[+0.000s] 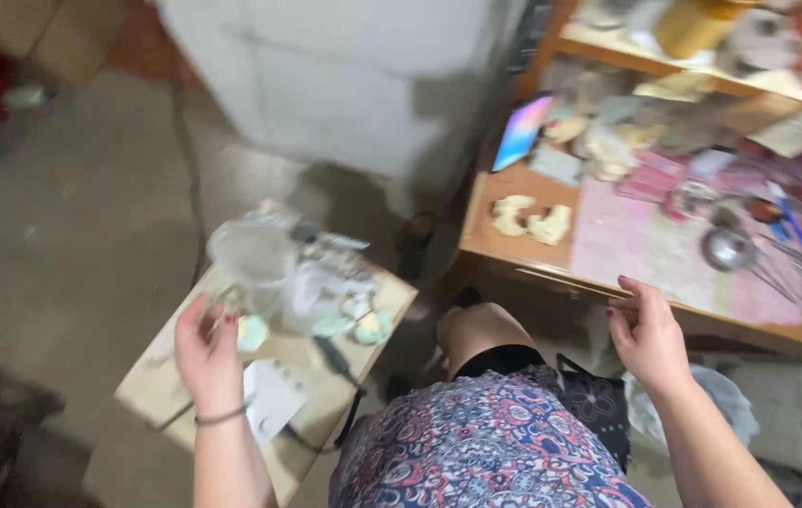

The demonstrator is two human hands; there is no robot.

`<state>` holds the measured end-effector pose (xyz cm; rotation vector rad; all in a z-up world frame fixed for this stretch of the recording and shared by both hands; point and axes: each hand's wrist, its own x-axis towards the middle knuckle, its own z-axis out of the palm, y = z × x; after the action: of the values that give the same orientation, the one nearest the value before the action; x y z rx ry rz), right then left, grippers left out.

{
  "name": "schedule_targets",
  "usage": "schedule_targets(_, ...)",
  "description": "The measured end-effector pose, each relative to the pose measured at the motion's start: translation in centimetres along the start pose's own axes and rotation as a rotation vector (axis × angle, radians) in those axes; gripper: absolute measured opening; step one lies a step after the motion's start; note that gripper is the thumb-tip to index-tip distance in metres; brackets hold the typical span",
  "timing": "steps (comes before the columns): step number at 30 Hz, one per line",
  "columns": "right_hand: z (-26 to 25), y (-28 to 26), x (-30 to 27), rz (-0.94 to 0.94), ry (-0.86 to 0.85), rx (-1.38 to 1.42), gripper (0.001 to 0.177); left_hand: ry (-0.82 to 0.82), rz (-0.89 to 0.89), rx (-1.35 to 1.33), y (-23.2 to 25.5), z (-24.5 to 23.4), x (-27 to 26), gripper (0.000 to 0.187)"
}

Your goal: The person is refining and carving plaster dental molds using small hand tools at a laboratory workbench.

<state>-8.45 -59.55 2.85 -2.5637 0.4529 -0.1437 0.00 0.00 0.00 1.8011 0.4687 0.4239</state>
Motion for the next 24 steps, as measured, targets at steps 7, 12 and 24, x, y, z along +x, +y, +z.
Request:
schedule_targets(7,-3.3,10.1,1.6,-0.093,0.141,-0.078,0.053,-0.218,0.052,-0.036,6.6,9.0,-5.5,0.037)
schedule_targets(12,-1.2,16.3,7.4,-0.144,0.032,-0.015,0.055,-0.416,0.008,0.033,9.8,17.6,-9.9,0.035)
schedule_targets(24,1.6,25.7,14.7,-0.475,0.198,0.151,0.025,-0.773,0.207,-0.128,7.3,48.8,-19.6,0.030)
